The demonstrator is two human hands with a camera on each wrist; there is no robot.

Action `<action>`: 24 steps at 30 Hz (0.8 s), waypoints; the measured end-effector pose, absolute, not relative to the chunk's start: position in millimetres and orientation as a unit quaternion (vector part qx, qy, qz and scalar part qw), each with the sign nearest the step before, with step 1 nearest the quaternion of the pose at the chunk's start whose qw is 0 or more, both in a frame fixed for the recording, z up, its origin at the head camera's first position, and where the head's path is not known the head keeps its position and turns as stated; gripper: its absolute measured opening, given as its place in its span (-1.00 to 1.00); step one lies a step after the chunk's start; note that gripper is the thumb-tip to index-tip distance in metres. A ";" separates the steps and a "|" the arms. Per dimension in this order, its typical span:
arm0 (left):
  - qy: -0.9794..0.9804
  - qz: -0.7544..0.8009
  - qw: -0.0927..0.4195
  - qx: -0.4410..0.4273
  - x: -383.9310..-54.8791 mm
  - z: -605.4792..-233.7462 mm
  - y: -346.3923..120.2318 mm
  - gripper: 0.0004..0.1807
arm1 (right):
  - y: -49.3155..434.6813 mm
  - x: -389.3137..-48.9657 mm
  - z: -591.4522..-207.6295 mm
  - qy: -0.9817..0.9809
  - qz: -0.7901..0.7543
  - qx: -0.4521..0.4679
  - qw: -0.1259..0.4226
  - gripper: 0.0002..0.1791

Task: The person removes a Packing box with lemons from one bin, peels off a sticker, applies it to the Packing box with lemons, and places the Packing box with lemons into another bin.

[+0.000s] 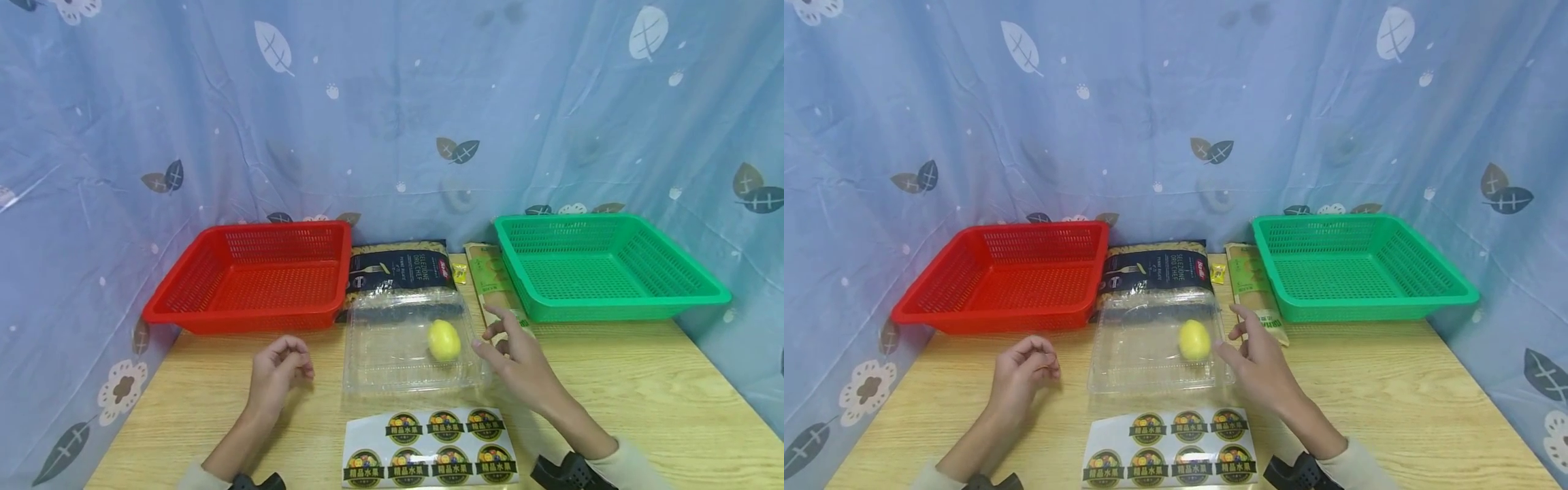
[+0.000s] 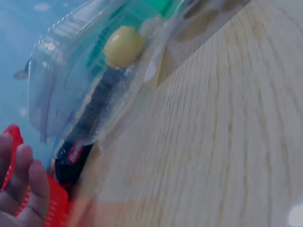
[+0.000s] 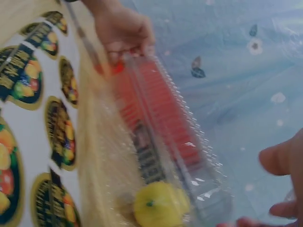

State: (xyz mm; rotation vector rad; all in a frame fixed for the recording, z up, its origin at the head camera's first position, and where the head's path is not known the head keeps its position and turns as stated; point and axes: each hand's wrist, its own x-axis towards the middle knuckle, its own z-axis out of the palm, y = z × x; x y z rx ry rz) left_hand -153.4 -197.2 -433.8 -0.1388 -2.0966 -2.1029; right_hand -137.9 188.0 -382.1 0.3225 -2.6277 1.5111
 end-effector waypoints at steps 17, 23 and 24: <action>-0.729 -0.535 0.108 -0.414 -123.9 -415.7 -172.5 -0.65 | 167.4 -116.2 -389.5 -0.756 0.557 0.340 0.051 -0.74; -0.723 -0.488 0.084 -0.482 -115.5 -415.7 -160.4 -0.70 | 156.2 -110.3 -399.3 -0.744 0.531 0.404 0.007 -0.73; -0.725 -0.482 0.079 -0.485 -114.9 -415.1 -158.8 -0.71 | 154.5 -109.9 -400.5 -0.748 0.521 0.412 -0.001 -0.74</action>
